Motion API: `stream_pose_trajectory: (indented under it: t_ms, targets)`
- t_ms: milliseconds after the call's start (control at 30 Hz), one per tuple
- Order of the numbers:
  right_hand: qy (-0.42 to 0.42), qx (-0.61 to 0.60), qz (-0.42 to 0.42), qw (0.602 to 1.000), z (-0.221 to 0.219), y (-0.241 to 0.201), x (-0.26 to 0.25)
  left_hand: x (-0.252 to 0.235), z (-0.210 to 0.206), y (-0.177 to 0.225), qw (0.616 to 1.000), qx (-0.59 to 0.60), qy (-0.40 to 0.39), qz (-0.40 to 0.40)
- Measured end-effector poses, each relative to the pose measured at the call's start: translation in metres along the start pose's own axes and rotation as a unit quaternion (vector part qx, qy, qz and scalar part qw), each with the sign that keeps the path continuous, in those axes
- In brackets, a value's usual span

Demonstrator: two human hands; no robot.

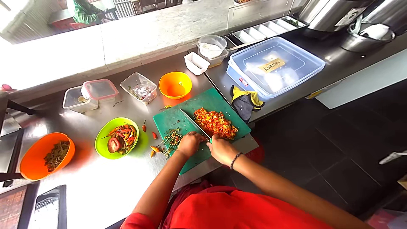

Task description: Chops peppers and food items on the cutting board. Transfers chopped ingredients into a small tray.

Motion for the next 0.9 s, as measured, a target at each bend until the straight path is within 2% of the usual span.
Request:
stream_pose_trajectory:
  t_ms: [133, 233, 367, 600, 767, 900]
  targets:
    - [0.014, -0.018, 0.007, 1.0, -0.006, -0.001, -0.011, 0.002, -0.001, 0.002, 1.0, 0.007, -0.022, 0.01]
    - [0.002, -0.004, 0.007, 1.0, 0.001, -0.005, -0.001, 0.002, 0.001, 0.0, 1.0, -0.002, -0.004, 0.004]
    - [0.014, -0.017, 0.006, 1.0, -0.01, -0.002, -0.009, 0.0, -0.002, 0.0, 1.0, -0.012, 0.005, 0.0]
    - [-0.016, -0.009, 0.001, 1.0, -0.002, -0.006, 0.006, -0.003, -0.008, -0.009, 0.998, -0.006, -0.04, 0.048]
    - [0.008, 0.005, 0.002, 1.0, -0.014, -0.008, -0.006, 0.0, -0.01, -0.011, 0.995, 0.009, -0.075, 0.07]
    - [-0.011, -0.001, 0.013, 1.0, -0.004, -0.008, -0.005, 0.002, -0.012, -0.01, 0.993, 0.002, -0.091, 0.069]
Point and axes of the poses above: each hand's wrist, its own x-axis away from the middle knuckle, its own z-axis out of the back of the hand, y = z × x, the point moved 9 cm from there along -x, towards the middle knuckle, and after that the axes turned 8 degrees about -x, right-handed, at the moved point
